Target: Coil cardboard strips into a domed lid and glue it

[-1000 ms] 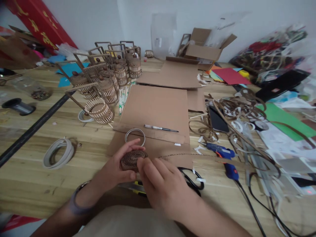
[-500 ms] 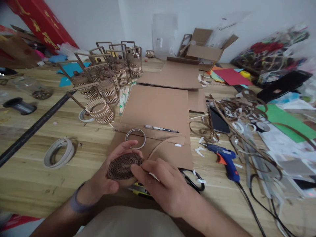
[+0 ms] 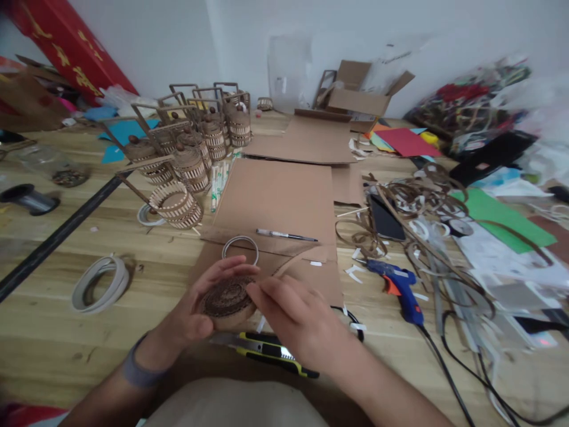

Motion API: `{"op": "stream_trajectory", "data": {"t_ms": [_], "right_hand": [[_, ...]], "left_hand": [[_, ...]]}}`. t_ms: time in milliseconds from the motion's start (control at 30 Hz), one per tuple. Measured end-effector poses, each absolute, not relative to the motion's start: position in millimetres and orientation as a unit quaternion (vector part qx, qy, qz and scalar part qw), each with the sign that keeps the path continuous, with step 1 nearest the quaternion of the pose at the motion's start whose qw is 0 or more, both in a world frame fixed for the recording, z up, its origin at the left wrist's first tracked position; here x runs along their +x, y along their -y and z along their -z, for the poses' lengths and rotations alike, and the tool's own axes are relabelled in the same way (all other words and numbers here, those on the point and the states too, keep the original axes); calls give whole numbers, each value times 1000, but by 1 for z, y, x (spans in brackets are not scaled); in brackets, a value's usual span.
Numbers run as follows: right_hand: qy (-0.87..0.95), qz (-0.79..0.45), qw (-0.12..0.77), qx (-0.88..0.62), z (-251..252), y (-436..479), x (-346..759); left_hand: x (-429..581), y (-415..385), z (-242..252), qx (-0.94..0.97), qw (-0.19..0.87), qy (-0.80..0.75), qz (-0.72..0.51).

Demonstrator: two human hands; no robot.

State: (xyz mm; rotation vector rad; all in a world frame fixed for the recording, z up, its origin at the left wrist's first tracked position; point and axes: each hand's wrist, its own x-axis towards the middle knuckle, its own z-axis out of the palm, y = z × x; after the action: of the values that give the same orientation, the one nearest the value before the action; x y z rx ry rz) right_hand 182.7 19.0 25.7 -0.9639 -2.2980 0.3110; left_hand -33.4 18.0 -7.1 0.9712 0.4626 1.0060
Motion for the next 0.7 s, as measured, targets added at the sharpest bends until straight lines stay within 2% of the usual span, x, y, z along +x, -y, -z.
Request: {"op": "stream_trajectory", "data": {"t_ms": [133,200,333,500,567,633,700], "right_hand": [[923,-52,232,-303,-46,-17,181],[936,-42,205,-283,-48,-14,178],[931,20,232,-281,-39,-7,187],[817,104,304,-479,-16,1,254],[720,155,325,-593,-1,5,292],[631,185,292,-694,15,12,325],[568,154,257,-766,29,21,346]], "left_hand": [[-34,-19,2,503,711,-355,-339],[-31,-17,-4,571,647,-430,-265],[-22,-11,-8,603,596,-466,-253],[-22,-10,0,550,599,-503,-292],[-25,-11,4,529,614,-497,-309],[-28,-11,8,513,626,-492,-321],[-30,-10,13,499,637,-488,-327]]}}
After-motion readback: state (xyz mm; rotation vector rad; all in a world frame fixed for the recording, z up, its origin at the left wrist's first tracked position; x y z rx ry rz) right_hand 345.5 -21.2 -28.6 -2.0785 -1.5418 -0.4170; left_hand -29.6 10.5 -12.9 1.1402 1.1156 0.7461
